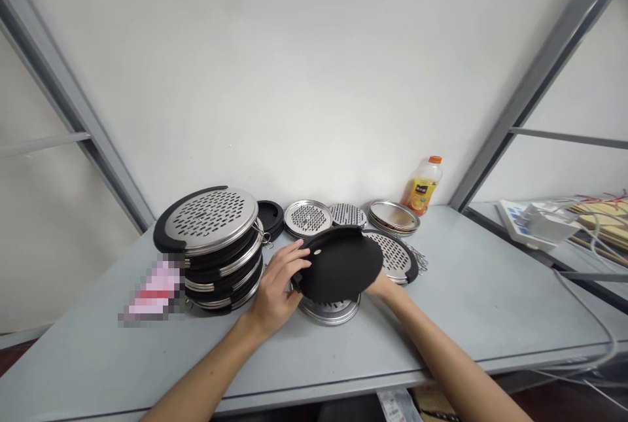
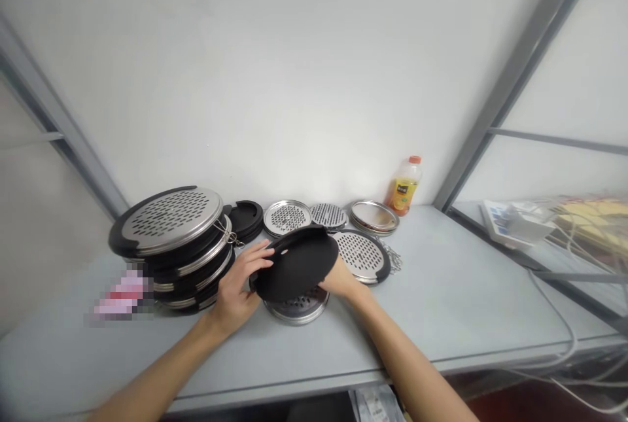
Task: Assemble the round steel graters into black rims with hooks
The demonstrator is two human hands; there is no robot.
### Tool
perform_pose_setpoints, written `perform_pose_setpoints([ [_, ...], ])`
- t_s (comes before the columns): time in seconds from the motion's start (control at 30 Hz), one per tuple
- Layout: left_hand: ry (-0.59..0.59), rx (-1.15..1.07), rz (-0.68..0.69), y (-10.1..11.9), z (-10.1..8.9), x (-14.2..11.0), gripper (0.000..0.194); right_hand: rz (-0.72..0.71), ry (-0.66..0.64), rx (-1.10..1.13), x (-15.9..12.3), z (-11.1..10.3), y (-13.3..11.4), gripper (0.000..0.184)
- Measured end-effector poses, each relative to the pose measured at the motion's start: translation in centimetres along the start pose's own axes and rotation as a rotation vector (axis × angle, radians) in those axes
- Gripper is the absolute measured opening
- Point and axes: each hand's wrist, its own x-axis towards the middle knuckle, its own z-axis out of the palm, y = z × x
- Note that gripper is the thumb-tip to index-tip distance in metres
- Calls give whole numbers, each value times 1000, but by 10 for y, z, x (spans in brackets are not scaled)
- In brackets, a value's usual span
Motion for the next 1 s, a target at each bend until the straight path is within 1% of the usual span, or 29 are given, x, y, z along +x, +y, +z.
perform_pose_setpoints([
  [0.03,24,26,13,0,0,0,23,-35,-24,29,-6,0,-2,32],
  [0.07,38,50,23,0,0,0,22,-102,-88,90,-13,-1,-5,41],
  [0.1,45,73,35,0,-1,1,22,-163,-159,119,-19,-2,-9,54],
  [0.17,36,120,55,-1,-2,3,22,-228,-285,112,-29,-4,-16,69],
  [0.23,8,176,49,-2,-2,4,25,-240,-350,81,-37,-4,-20,73],
  [0.3,-35,235,21,-3,-1,3,30,-228,-365,29,-42,-2,-19,72],
  [0.4,-73,303,-19,-7,-2,-1,37,-204,-337,-93,-48,3,-11,68],
  [0.5,-54,334,-26,-7,-4,-7,40,-174,-286,-204,-55,6,-2,63],
  [0.6,-60,322,-21,-3,-10,-12,40,-134,-246,-276,-60,5,3,59],
  [0.73,-132,292,-1,5,-16,-23,44,-94,-163,-298,-64,3,9,58],
  [0.83,-189,292,16,9,-17,-31,47,-60,-101,-301,-66,3,14,53],
  [0.9,-218,301,5,11,-17,-35,46,-37,-75,-312,-66,3,16,50],
  [1.0,-231,318,-31,14,-17,-39,45,-19,-47,-316,-66,4,20,47],
])
